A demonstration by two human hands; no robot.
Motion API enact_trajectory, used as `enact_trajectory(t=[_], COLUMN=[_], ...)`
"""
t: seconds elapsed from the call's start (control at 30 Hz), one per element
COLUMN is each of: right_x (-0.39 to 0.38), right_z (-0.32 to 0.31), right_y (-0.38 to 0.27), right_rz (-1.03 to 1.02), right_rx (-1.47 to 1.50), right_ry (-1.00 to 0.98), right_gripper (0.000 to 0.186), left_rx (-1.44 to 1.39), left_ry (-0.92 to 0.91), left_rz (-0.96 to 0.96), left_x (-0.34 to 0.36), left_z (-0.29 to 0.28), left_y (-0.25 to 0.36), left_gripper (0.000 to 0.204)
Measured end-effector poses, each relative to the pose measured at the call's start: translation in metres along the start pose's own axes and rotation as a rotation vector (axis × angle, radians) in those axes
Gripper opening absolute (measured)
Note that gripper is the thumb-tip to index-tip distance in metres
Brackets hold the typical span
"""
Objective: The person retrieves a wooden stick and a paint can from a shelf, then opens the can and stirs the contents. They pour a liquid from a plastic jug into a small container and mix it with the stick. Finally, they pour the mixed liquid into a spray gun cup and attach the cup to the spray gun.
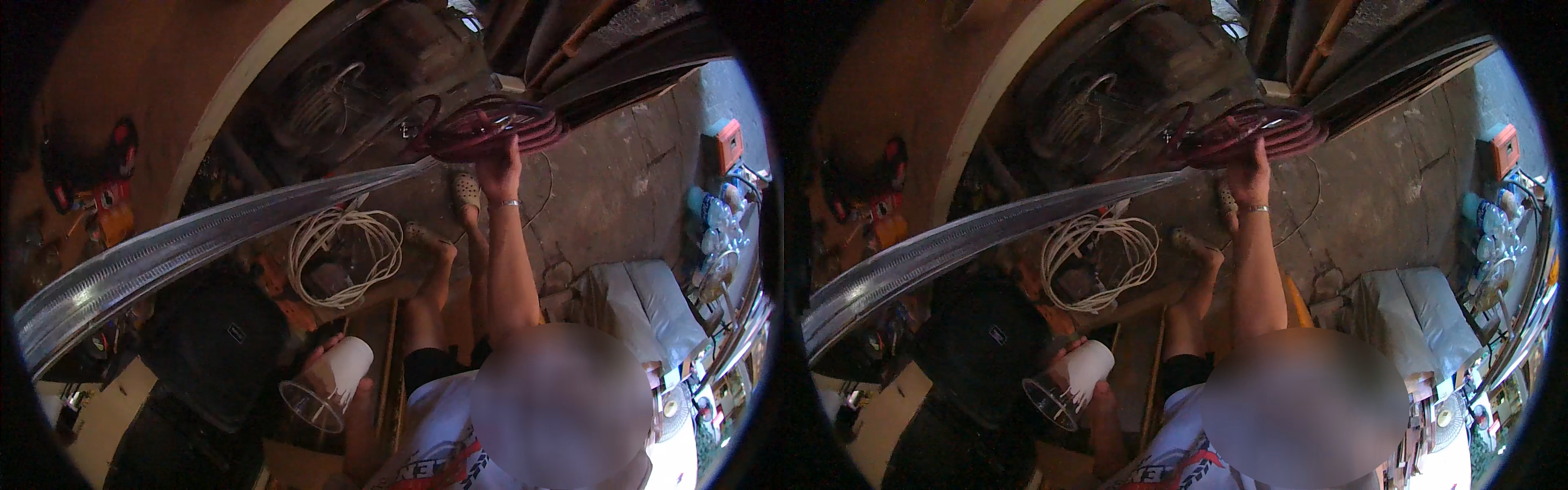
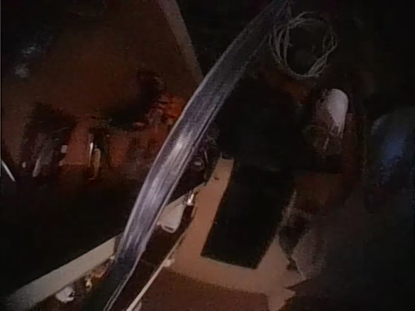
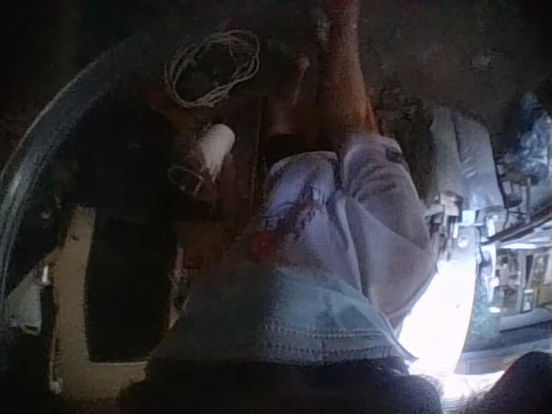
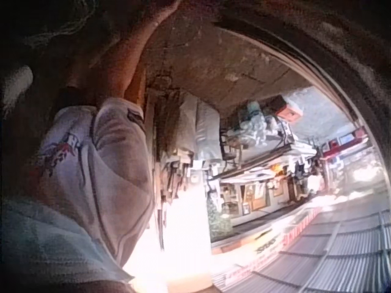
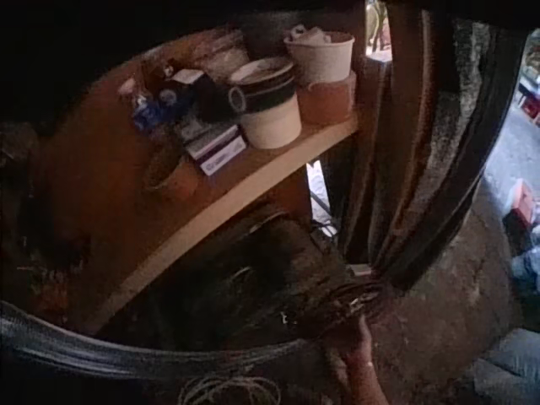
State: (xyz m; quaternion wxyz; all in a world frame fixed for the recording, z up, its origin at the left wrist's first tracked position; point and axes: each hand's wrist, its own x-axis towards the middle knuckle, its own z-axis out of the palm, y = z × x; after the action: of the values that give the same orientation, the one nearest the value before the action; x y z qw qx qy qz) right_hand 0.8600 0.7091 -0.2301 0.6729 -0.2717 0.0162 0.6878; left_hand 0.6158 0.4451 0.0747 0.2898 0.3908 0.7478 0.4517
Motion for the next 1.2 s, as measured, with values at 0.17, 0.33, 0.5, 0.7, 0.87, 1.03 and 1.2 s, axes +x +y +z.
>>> enact_trajectory(t=[0.17, 0.33, 0.5, 0.7, 0.87, 1.03, 1.2], right_x=[-0.033, -0.073, -0.105, -0.14, -0.157, -0.174, -0.163], right_z=[-0.018, -0.035, -0.055, -0.088, -0.146, -0.242, -0.296], right_y=[-0.042, -0.09, -0.129, -0.171, -0.169, -0.131, -0.079], right_rz=[-0.043, -0.033, -0.135, -0.25, -0.254, -0.243, -0.149], right_rx=[-0.022, -0.045, -0.18, -0.041, 0.001, -0.268, -0.546], right_ry=[0.123, 0.129, 0.497, 0.553, 0.8, 1.105, 1.308], right_gripper=[0.06, 0.049, 0.026, 0.018, 0.024, 0.039, 0.051], left_rx=[-0.002, -0.038, 0.035, 0.003, -0.043, -0.047, 0.019], left_ry=[-0.031, -0.064, -0.114, -0.217, -0.253, -0.336, -0.392], left_rz=[-0.072, -0.078, -0.035, 0.072, 0.072, 0.04, 0.052], left_x=[0.007, 0.014, 0.023, 0.04, 0.045, 0.048, 0.051], left_z=[0.001, 0.011, 0.017, 0.024, 0.047, 0.068, 0.089], left_y=[0.004, 0.007, 0.008, 0.001, 0.005, 0.013, 0.007], left_gripper=[0.108, 0.107, 0.107, 0.107, 0.106, 0.105, 0.107])
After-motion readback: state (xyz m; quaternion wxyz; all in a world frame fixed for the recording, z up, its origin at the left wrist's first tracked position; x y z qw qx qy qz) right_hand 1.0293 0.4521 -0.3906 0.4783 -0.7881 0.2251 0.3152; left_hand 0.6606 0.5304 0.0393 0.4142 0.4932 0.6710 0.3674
